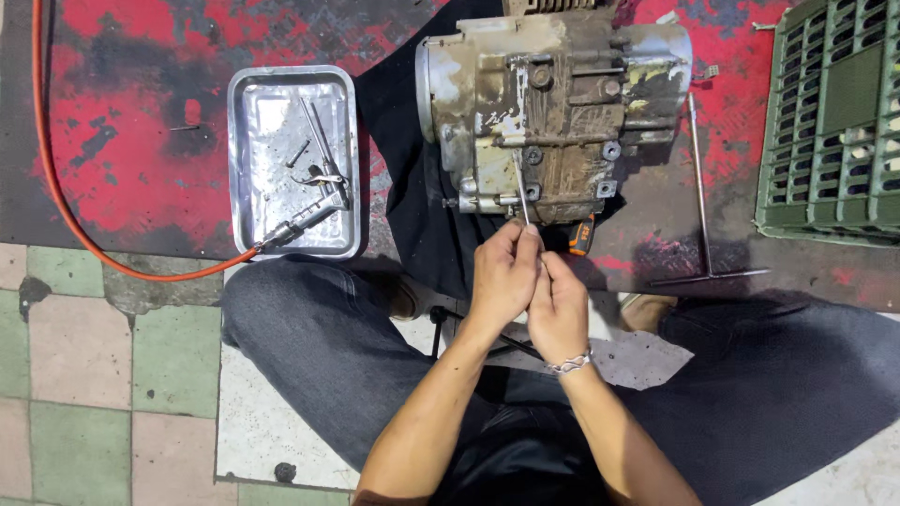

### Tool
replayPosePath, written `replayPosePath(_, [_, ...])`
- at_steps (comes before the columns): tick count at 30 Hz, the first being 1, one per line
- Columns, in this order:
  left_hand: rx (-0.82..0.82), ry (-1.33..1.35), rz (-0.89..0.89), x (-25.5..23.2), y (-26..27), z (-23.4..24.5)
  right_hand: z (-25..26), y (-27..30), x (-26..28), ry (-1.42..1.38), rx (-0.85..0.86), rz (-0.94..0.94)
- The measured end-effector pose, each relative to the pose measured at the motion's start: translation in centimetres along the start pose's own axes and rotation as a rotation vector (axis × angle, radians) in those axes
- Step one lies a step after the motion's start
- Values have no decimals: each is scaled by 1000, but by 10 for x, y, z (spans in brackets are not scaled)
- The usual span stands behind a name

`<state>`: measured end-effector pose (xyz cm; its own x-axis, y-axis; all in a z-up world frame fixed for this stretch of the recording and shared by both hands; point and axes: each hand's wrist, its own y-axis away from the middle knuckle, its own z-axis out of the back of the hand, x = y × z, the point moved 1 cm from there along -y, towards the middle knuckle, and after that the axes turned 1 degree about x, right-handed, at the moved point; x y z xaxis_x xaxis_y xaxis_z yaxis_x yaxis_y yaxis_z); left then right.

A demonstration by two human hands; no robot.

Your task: The person is working on a motorcycle engine block placed on a red workbench. They use a screwdriver to loosen and remove bolts from the engine casing, placing the removed bolts into a metal tray. The person repositions the engine block to access different sides and continues removing fasteners.

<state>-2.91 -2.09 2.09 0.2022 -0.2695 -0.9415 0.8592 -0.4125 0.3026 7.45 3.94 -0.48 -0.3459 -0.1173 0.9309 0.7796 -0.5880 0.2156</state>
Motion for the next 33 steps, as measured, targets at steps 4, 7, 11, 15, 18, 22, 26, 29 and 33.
replayPosePath(4, [71, -400, -158, -8, -2, 23, -32, 7, -20, -378, 61, -267])
replayPosePath(7, [135, -676, -141, -14, -9, 43, -56, -4, -22, -512, 136, -262])
replayPosePath(11, [232, -1013, -221, -21, -37, 74, -85, -28, -15, -756, 370, -405])
replayPosePath(15, [310, -1145, -481, -28, -59, 105, -81, -48, 17, -474, 711, -396])
replayPosePath(18, [294, -1180, -520, -35, -73, 121, -57, -45, 42, -295, 786, -454])
replayPosePath(22, [293, -1084, -565, -41, -75, 129, -26, -41, 46, -149, 742, -412])
replayPosePath(26, [271, -1127, -584, -37, -78, 127, 3, -40, 28, -145, 676, -444])
replayPosePath(29, [311, -1082, -573, -30, -85, 126, 24, -40, 15, -134, 596, -461])
replayPosePath(33, [378, -739, -413, -24, -98, 129, 29, -57, 11, -102, 540, -380])
